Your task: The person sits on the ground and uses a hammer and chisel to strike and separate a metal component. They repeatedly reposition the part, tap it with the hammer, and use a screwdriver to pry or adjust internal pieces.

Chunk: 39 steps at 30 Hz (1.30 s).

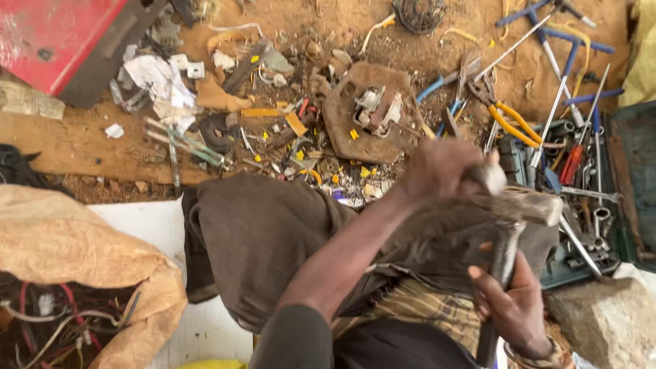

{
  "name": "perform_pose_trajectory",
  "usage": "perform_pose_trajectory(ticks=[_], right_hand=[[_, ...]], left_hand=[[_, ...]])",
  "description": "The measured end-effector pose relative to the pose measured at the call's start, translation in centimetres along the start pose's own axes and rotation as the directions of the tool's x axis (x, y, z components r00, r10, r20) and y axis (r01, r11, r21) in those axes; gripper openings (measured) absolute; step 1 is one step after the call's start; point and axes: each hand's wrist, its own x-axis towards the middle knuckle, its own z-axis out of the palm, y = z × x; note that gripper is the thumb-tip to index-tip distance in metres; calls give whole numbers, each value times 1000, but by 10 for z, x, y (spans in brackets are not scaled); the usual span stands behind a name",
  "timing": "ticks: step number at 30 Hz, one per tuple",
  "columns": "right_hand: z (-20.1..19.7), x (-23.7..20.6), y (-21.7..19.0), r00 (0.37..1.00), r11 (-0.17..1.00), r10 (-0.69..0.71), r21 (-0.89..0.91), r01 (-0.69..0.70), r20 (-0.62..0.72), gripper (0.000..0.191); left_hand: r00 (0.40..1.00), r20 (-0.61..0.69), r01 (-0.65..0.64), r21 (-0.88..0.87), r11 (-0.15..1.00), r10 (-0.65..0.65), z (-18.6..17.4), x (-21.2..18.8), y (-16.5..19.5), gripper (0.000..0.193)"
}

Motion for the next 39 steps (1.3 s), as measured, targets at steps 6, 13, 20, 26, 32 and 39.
perform_pose_trajectory(ticks=[6,13,20,26,32,39], right_hand=[[-6,31,46,980,979,196,45,-197,38,32],[22,64,84,876,871,336,241,-429,347,43],[20,73,79,844,832,354,276,-481,403,43],[25,79,71,823,829,378,242,-505,423,43],[24,83,70,805,819,390,232,-526,447,44],[26,85,74,810,824,354,254,-507,467,44]], left_hand=[[987,156,-24,-47,999,31,-19,-4,-2,24],[723,268,484,461,744,-637,-128,-4,-76,36],[679,370,434,495,753,-635,-146,-21,-116,80],[703,374,403,491,772,-605,-131,-10,-137,66],[726,257,432,550,715,-637,-117,-1,-134,57],[478,354,598,539,593,-804,-141,16,-109,57]])
